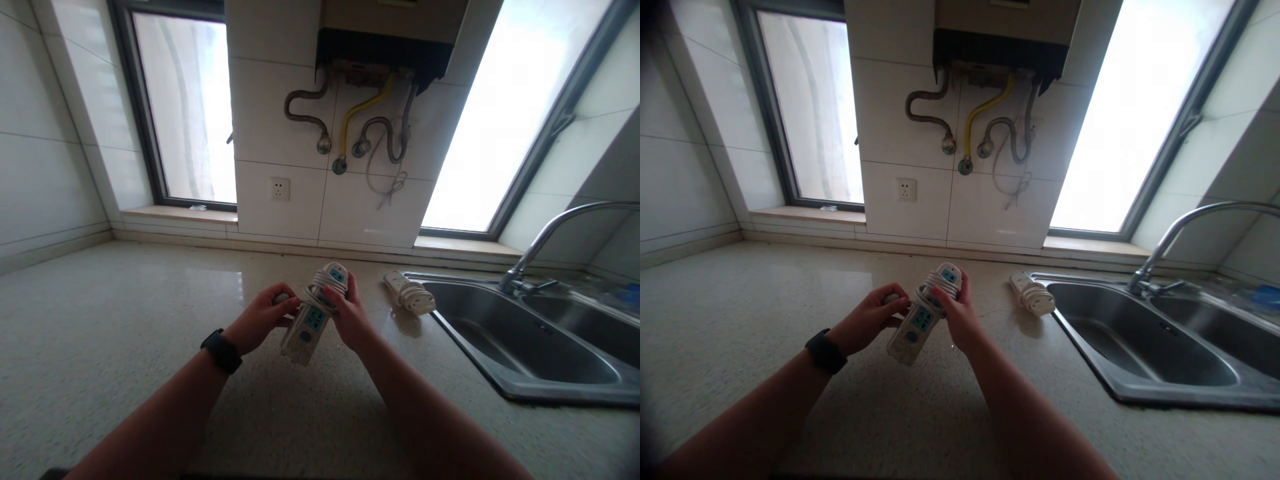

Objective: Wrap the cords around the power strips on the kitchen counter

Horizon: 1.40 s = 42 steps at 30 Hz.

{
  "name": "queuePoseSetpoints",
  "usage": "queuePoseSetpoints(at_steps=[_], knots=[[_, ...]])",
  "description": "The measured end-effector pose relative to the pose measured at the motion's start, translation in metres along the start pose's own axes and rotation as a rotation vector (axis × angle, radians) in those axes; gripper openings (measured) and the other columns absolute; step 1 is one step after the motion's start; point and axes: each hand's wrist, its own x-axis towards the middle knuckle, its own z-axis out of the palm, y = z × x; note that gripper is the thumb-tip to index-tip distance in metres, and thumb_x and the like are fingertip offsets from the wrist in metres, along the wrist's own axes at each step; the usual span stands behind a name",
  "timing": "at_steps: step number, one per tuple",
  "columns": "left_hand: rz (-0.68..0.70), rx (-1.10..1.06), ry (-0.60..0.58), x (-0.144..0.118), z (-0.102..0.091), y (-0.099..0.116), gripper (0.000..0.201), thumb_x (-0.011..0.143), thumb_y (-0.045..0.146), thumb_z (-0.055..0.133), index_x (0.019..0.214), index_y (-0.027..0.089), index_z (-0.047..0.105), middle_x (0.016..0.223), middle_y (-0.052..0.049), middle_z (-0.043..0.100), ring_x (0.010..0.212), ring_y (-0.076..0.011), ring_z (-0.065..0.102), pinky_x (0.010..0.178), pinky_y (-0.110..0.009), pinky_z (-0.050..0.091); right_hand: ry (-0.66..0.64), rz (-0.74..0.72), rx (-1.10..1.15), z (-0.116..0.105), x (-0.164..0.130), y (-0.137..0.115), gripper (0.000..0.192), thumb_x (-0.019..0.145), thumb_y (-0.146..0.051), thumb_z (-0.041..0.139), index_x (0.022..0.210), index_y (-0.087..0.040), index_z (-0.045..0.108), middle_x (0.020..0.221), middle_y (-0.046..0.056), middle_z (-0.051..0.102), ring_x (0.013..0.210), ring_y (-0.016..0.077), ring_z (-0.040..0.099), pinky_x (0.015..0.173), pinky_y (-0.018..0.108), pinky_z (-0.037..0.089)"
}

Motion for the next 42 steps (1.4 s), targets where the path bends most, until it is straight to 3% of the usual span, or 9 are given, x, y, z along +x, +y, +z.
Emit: queuePoseSetpoints(at_steps=[6, 19, 23, 28, 35, 38, 42], knots=[[-0.058, -0.086, -0.059, 0.000, 0.004, -0.003, 0.034, 0.089, 0.045, 0.067, 0.092, 0.016, 0.049, 0.089, -0.002, 0.061, 0.075, -0.0130, 0.064, 0.068, -0.030, 0.057, -0.065, 0.169, 0.137, 0.004, -0.006, -0.001, 0.048, 0.071, -0.028, 0.082, 0.108, -0.021, 0.053, 0.095, 0.003, 0.066, 0.082, 0.0185, 0.067, 0.078, 0.035, 0.057], [0.034, 0.062, -0.102, 0.005, -0.020, -0.007, 0.034, 0.086, 0.042, 0.069, 0.092, 0.012, 0.054, 0.089, -0.005, 0.059, 0.084, -0.0200, 0.068, 0.065, -0.032, 0.058, -0.054, 0.014, 0.078, -0.007, -0.002, -0.019, 0.048, 0.069, -0.022, 0.082, 0.108, -0.020, 0.054, 0.104, 0.007, 0.070, 0.088, 0.0231, 0.071, 0.078, 0.039, 0.059], [0.083, 0.089, -0.065, 0.006, -0.020, -0.004, 0.035, 0.086, 0.043, 0.069, 0.092, 0.012, 0.054, 0.083, -0.003, 0.059, 0.080, -0.0213, 0.069, 0.066, -0.035, 0.059, -0.044, 0.060, 0.070, -0.007, -0.001, -0.013, 0.044, 0.072, -0.027, 0.081, 0.104, -0.018, 0.054, 0.097, 0.007, 0.071, 0.082, 0.0226, 0.071, 0.074, 0.037, 0.060], [0.059, 0.098, -0.008, 0.007, -0.014, -0.007, 0.036, 0.086, 0.045, 0.068, 0.093, 0.013, 0.053, 0.086, -0.005, 0.061, 0.083, -0.0194, 0.068, 0.069, -0.033, 0.059, -0.035, 0.075, 0.100, -0.007, -0.001, -0.006, 0.047, 0.073, -0.027, 0.081, 0.109, -0.019, 0.052, 0.103, 0.007, 0.070, 0.085, 0.0216, 0.070, 0.078, 0.039, 0.059], [0.031, -0.138, 0.068, 0.007, 0.002, -0.016, 0.034, 0.088, 0.044, 0.067, 0.095, 0.016, 0.050, 0.104, -0.005, 0.063, 0.072, -0.0127, 0.066, 0.065, -0.029, 0.055, -0.020, 0.120, 0.082, -0.003, -0.001, -0.003, 0.053, 0.073, -0.029, 0.082, 0.114, -0.023, 0.049, 0.100, 0.002, 0.065, 0.086, 0.0165, 0.066, 0.078, 0.031, 0.058], [0.050, -0.189, 0.112, 0.008, 0.003, -0.017, 0.033, 0.086, 0.042, 0.070, 0.094, 0.015, 0.051, 0.103, -0.005, 0.064, 0.075, -0.0117, 0.065, 0.068, -0.026, 0.053, 0.022, 0.213, 0.027, -0.002, 0.001, -0.006, 0.052, 0.077, -0.041, 0.078, 0.116, -0.026, 0.046, 0.103, 0.001, 0.063, 0.082, 0.0160, 0.065, 0.068, 0.030, 0.058], [0.104, -0.172, 0.188, 0.010, 0.003, -0.017, 0.033, 0.085, 0.042, 0.071, 0.092, 0.015, 0.053, 0.093, -0.004, 0.064, 0.072, -0.0108, 0.061, 0.062, -0.022, 0.048, -0.010, 0.407, 0.017, -0.006, 0.003, -0.008, 0.063, 0.082, -0.058, 0.068, 0.131, -0.035, 0.036, 0.118, 0.004, 0.060, 0.083, 0.0220, 0.068, 0.067, 0.045, 0.060]])
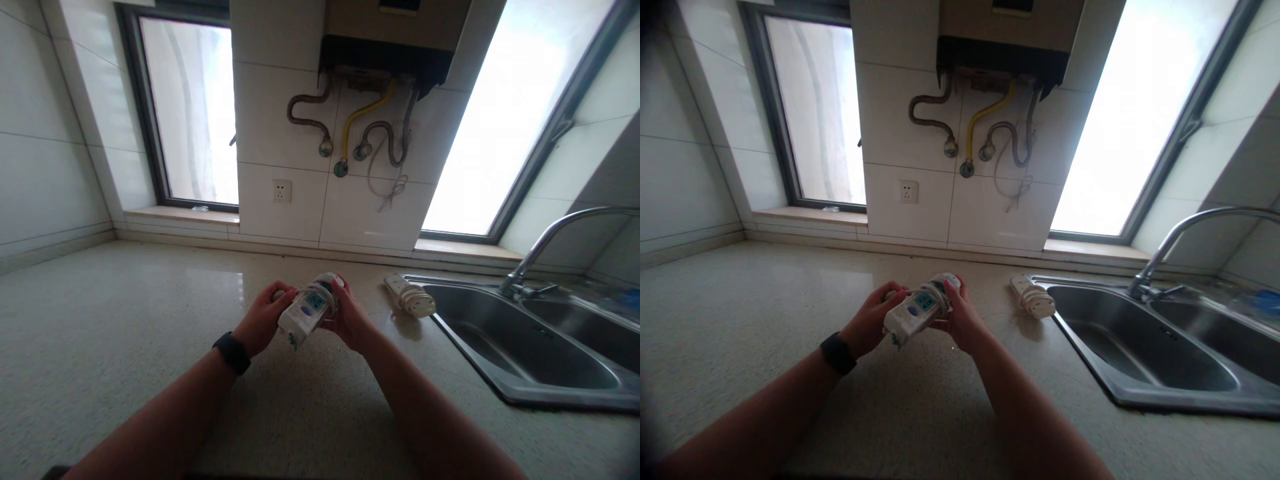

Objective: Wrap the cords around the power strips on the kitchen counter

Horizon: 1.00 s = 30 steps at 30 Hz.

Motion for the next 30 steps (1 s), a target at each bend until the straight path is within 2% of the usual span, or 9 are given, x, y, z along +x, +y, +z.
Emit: queuePoseSetpoints(at_steps=[2, 6, 10, 14, 19, 22, 24, 27, 30], knots=[[0.027, -0.028, 0.009, 0.001, 0.001, 0.000, 0.032, 0.084, 0.040, 0.072, 0.091, 0.015, 0.054, 0.095, -0.004, 0.064, 0.076, -0.0110, 0.061, 0.065, -0.022, 0.047, -0.026, 0.054, 0.013, -0.002, 0.001, 0.001, 0.072, 0.083, -0.059, 0.067, 0.140, -0.036, 0.028, 0.118, 0.006, 0.060, 0.081, 0.0221, 0.069, 0.072, 0.048, 0.060], [0.010, -0.057, 0.003, 0.000, 0.004, -0.004, 0.031, 0.083, 0.039, 0.073, 0.089, 0.015, 0.054, 0.111, -0.006, 0.062, 0.086, -0.0126, 0.062, 0.071, -0.023, 0.048, 0.044, 0.043, 0.014, -0.005, 0.006, 0.002, 0.079, 0.084, -0.049, 0.070, 0.145, -0.034, 0.023, 0.114, 0.005, 0.060, 0.078, 0.0171, 0.067, 0.069, 0.037, 0.060], [0.028, 0.134, 0.017, 0.000, 0.007, -0.012, 0.033, 0.084, 0.044, 0.070, 0.090, 0.014, 0.056, 0.123, -0.009, 0.058, 0.085, -0.0130, 0.060, 0.071, -0.025, 0.049, 0.150, -0.005, -0.010, -0.008, 0.011, 0.000, 0.074, 0.082, -0.042, 0.072, 0.140, -0.034, 0.029, 0.112, 0.003, 0.061, 0.078, 0.0150, 0.066, 0.061, 0.029, 0.058], [0.127, 0.381, 0.117, 0.001, 0.011, -0.019, 0.034, 0.086, 0.046, 0.066, 0.092, 0.014, 0.058, 0.115, -0.009, 0.060, 0.087, -0.0157, 0.059, 0.076, -0.027, 0.049, 0.268, 0.100, -0.072, -0.005, 0.008, -0.002, 0.085, 0.081, -0.043, 0.074, 0.143, -0.035, 0.016, 0.111, 0.005, 0.063, 0.069, 0.0198, 0.068, 0.063, 0.043, 0.060], [0.319, 0.655, 0.201, -0.003, 0.018, -0.021, 0.023, 0.090, 0.038, 0.061, 0.094, 0.016, 0.055, 0.112, -0.009, 0.059, 0.099, -0.0201, 0.057, 0.090, -0.035, 0.046, 0.114, 0.189, -0.157, 0.009, -0.005, -0.001, 0.068, 0.075, -0.057, 0.076, 0.126, -0.026, 0.043, 0.096, 0.004, 0.064, 0.063, 0.0184, 0.065, 0.053, 0.039, 0.058], [0.477, 0.777, 0.126, -0.007, 0.023, -0.020, 0.013, 0.093, 0.030, 0.057, 0.094, 0.018, 0.055, 0.115, -0.010, 0.056, 0.106, -0.0213, 0.055, 0.095, -0.039, 0.044, 0.108, 0.176, -0.219, 0.015, -0.010, 0.001, 0.072, 0.068, -0.056, 0.080, 0.125, -0.030, 0.045, 0.098, 0.003, 0.064, 0.067, 0.0187, 0.064, 0.050, 0.035, 0.056], [0.534, 0.801, 0.032, -0.010, 0.025, -0.018, 0.011, 0.095, 0.027, 0.055, 0.102, 0.019, 0.055, 0.120, -0.011, 0.053, 0.112, -0.0213, 0.054, 0.098, -0.040, 0.044, 0.101, 0.097, -0.207, 0.015, -0.011, 0.000, 0.077, 0.067, -0.049, 0.083, 0.129, -0.030, 0.043, 0.102, 0.004, 0.066, 0.071, 0.0184, 0.065, 0.052, 0.030, 0.055], [0.573, 0.852, -0.129, -0.014, 0.025, -0.014, 0.022, 0.094, 0.023, 0.055, 0.116, 0.021, 0.053, 0.131, -0.012, 0.047, 0.122, -0.0215, 0.050, 0.104, -0.041, 0.042, 0.084, -0.036, -0.183, 0.012, -0.011, -0.003, 0.080, 0.066, -0.036, 0.082, 0.135, -0.027, 0.042, 0.099, 0.004, 0.068, 0.073, 0.0169, 0.065, 0.054, 0.023, 0.051], [0.569, 0.939, -0.316, -0.014, 0.017, -0.005, 0.042, 0.089, 0.028, 0.064, 0.128, 0.024, 0.048, 0.141, -0.013, 0.039, 0.123, -0.0223, 0.050, 0.099, -0.038, 0.048, 0.092, -0.057, -0.258, 0.004, -0.012, -0.011, 0.074, 0.070, -0.028, 0.071, 0.138, -0.027, 0.041, 0.095, 0.002, 0.067, 0.070, 0.0156, 0.064, 0.053, 0.022, 0.048]])
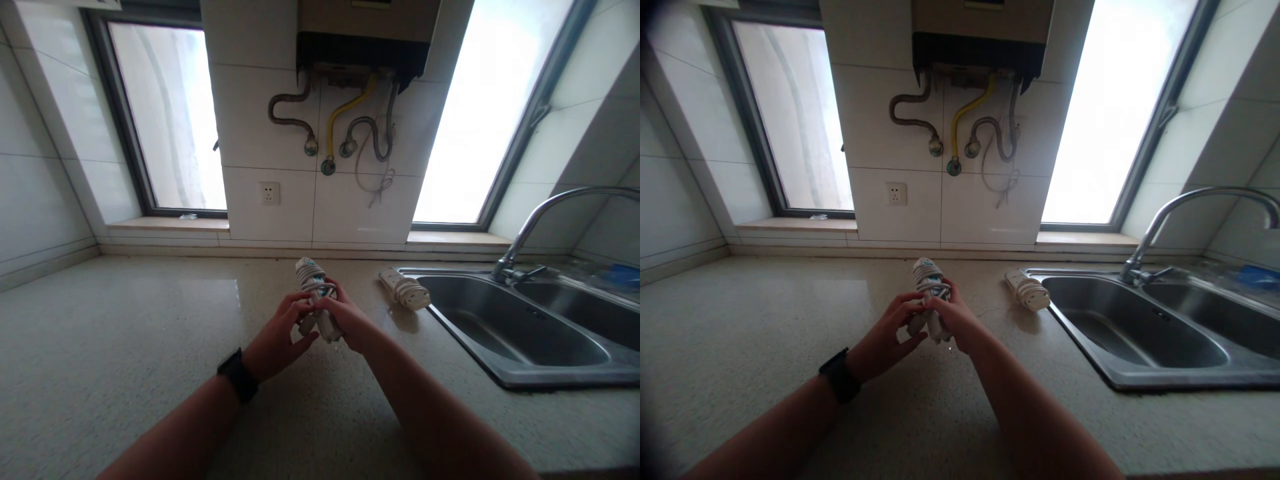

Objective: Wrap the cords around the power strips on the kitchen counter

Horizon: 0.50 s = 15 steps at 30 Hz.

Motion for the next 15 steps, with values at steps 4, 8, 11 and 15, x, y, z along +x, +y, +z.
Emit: queuePoseSetpoints(at_steps=[4, 8, 11, 15], knots=[[0.092, 0.293, 0.002, 0.001, -0.026, -0.005, 0.086, 0.067, 0.048, 0.084, 0.139, 0.026, 0.043, 0.139, -0.014, 0.043, 0.123, -0.0299, 0.047, 0.104, -0.047, 0.043, -0.135, -0.047, -0.296, -0.017, -0.002, -0.008, 0.072, 0.069, -0.018, 0.064, 0.138, -0.025, 0.044, 0.094, 0.002, 0.065, 0.069, 0.0127, 0.059, 0.054, 0.020, 0.044], [0.170, 0.525, -0.050, 0.004, -0.046, 0.000, 0.098, 0.070, 0.041, 0.084, 0.152, 0.028, 0.032, 0.151, -0.014, 0.038, 0.138, -0.0349, 0.034, 0.115, -0.053, 0.024, -0.502, -0.185, -0.525, -0.029, -0.005, -0.011, 0.083, 0.066, -0.014, 0.070, 0.143, -0.024, 0.041, 0.105, 0.004, 0.065, 0.087, 0.0170, 0.061, 0.070, 0.026, 0.050], [0.146, 0.479, -0.232, 0.006, -0.046, 0.008, 0.099, 0.072, 0.033, 0.080, 0.155, 0.033, 0.025, 0.150, -0.011, 0.041, 0.135, -0.0330, 0.041, 0.115, -0.051, 0.026, -0.606, -0.308, -0.674, -0.030, -0.010, -0.013, 0.085, 0.065, -0.016, 0.073, 0.143, -0.026, 0.042, 0.103, 0.003, 0.067, 0.085, 0.0173, 0.062, 0.070, 0.026, 0.049], [0.016, 0.510, -0.280, 0.005, -0.038, 0.011, 0.089, 0.074, 0.033, 0.075, 0.152, 0.039, 0.032, 0.131, -0.011, 0.055, 0.109, -0.0319, 0.056, 0.094, -0.048, 0.044, -0.416, -0.452, -0.910, -0.028, -0.019, -0.019, 0.073, 0.063, -0.019, 0.074, 0.131, -0.025, 0.049, 0.091, 0.002, 0.069, 0.069, 0.0149, 0.060, 0.059, 0.023, 0.040]])
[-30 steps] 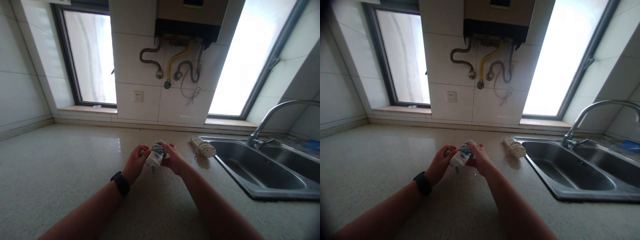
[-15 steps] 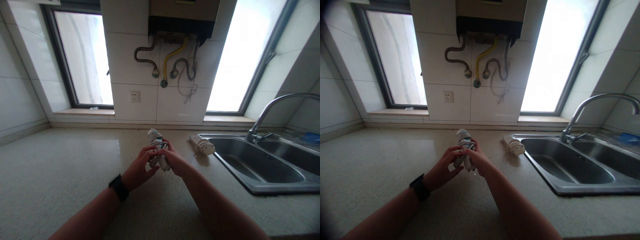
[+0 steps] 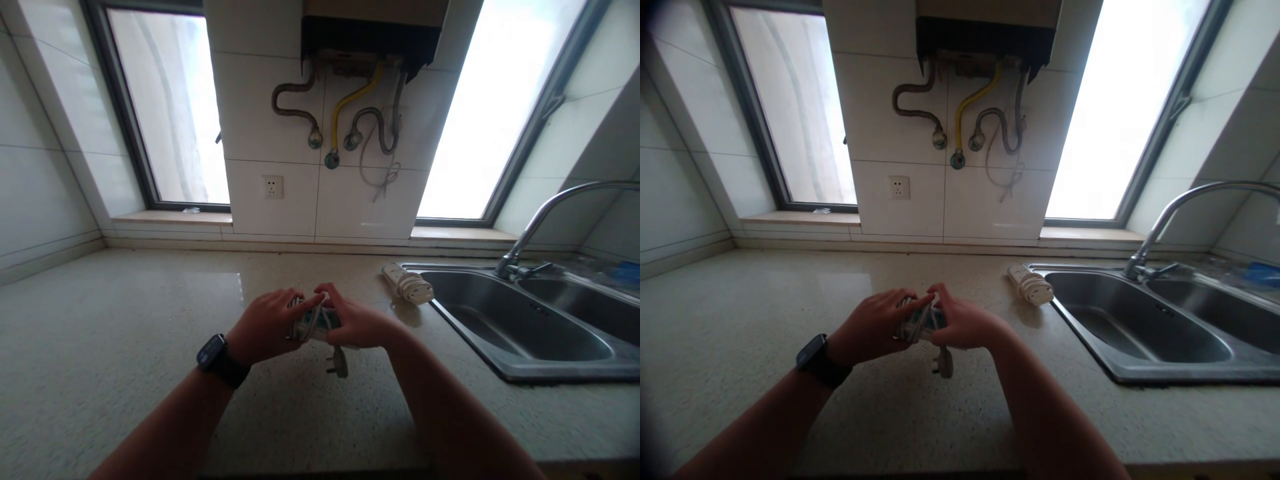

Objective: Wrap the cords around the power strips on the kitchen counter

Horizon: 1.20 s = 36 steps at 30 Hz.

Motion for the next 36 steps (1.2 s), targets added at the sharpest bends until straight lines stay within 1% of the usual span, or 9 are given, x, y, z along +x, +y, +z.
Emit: queuePoseSetpoints(at_steps=[3, 5, 8, 11, 14, 17, 22, 28, 36], knots=[[-0.081, 0.042, 0.086, 0.001, 0.006, 0.000, 0.084, 0.076, 0.035, 0.074, 0.151, 0.038, 0.036, 0.124, -0.012, 0.056, 0.105, -0.0311, 0.054, 0.088, -0.046, 0.046, 0.122, 0.015, -0.215, -0.005, 0.001, -0.006, 0.061, 0.064, -0.024, 0.077, 0.120, -0.022, 0.052, 0.100, 0.006, 0.069, 0.078, 0.0194, 0.061, 0.066, 0.028, 0.042], [-0.152, 0.053, 0.160, 0.002, 0.009, 0.000, 0.086, 0.076, 0.041, 0.074, 0.152, 0.036, 0.034, 0.122, -0.012, 0.055, 0.106, -0.0308, 0.054, 0.087, -0.044, 0.047, 0.233, -0.006, -0.341, -0.007, 0.003, -0.010, 0.046, 0.070, -0.028, 0.075, 0.110, -0.020, 0.055, 0.114, 0.010, 0.065, 0.096, 0.0247, 0.060, 0.080, 0.036, 0.044], [-0.256, 0.078, 0.245, 0.003, 0.011, 0.000, 0.090, 0.076, 0.050, 0.076, 0.153, 0.034, 0.032, 0.120, -0.012, 0.056, 0.105, -0.0309, 0.054, 0.086, -0.043, 0.047, 0.381, -0.096, -0.498, -0.005, 0.008, -0.015, 0.019, 0.080, -0.030, 0.071, 0.093, -0.020, 0.061, 0.133, 0.009, 0.055, 0.120, 0.0297, 0.048, 0.099, 0.046, 0.036], [-0.331, 0.059, 0.269, 0.003, 0.012, 0.001, 0.093, 0.073, 0.055, 0.077, 0.152, 0.033, 0.033, 0.119, -0.012, 0.056, 0.102, -0.0306, 0.056, 0.083, -0.041, 0.048, 0.448, -0.166, -0.570, 0.005, 0.012, -0.018, 0.009, 0.085, -0.026, 0.069, 0.091, -0.021, 0.064, 0.131, 0.005, 0.058, 0.117, 0.0281, 0.047, 0.101, 0.048, 0.033], [-0.373, -0.002, 0.263, 0.002, 0.014, 0.001, 0.093, 0.072, 0.058, 0.077, 0.152, 0.034, 0.034, 0.119, -0.012, 0.057, 0.101, -0.0307, 0.058, 0.081, -0.039, 0.049, 0.443, -0.207, -0.569, 0.017, 0.014, -0.018, 0.008, 0.086, -0.022, 0.068, 0.093, -0.021, 0.064, 0.116, 0.005, 0.064, 0.107, 0.0257, 0.051, 0.096, 0.046, 0.036], [-0.406, -0.056, 0.261, 0.002, 0.016, 0.001, 0.089, 0.073, 0.063, 0.073, 0.149, 0.033, 0.038, 0.117, -0.012, 0.059, 0.099, -0.0302, 0.061, 0.082, -0.038, 0.049, 0.459, -0.230, -0.531, 0.027, 0.017, -0.015, 0.007, 0.088, -0.021, 0.064, 0.096, -0.020, 0.065, 0.108, 0.007, 0.065, 0.103, 0.0253, 0.051, 0.094, 0.045, 0.038], [-0.448, -0.135, 0.239, 0.003, 0.018, -0.002, 0.084, 0.079, 0.069, 0.063, 0.147, 0.025, 0.041, 0.124, -0.016, 0.058, 0.104, -0.0330, 0.062, 0.086, -0.042, 0.049, 0.496, -0.257, -0.393, 0.041, 0.022, -0.010, 0.011, 0.090, -0.017, 0.057, 0.097, -0.019, 0.065, 0.106, 0.010, 0.062, 0.101, 0.0238, 0.056, 0.092, 0.042, 0.046], [-0.464, -0.262, 0.274, 0.003, 0.015, -0.010, 0.078, 0.085, 0.061, 0.061, 0.149, 0.023, 0.039, 0.143, -0.016, 0.049, 0.121, -0.0360, 0.055, 0.100, -0.049, 0.043, 0.491, -0.151, -0.186, 0.051, 0.023, -0.010, 0.025, 0.091, -0.020, 0.059, 0.116, -0.021, 0.061, 0.114, 0.010, 0.056, 0.103, 0.0217, 0.058, 0.093, 0.039, 0.049], [-0.289, -0.478, 0.235, -0.001, 0.014, -0.025, 0.076, 0.087, 0.048, 0.065, 0.152, 0.023, 0.034, 0.144, -0.014, 0.045, 0.130, -0.0286, 0.047, 0.111, -0.045, 0.036, 0.494, -0.244, -0.107, 0.045, 0.024, -0.006, 0.024, 0.095, -0.014, 0.048, 0.114, -0.024, 0.059, 0.109, 0.008, 0.054, 0.104, 0.0189, 0.054, 0.094, 0.036, 0.046]])
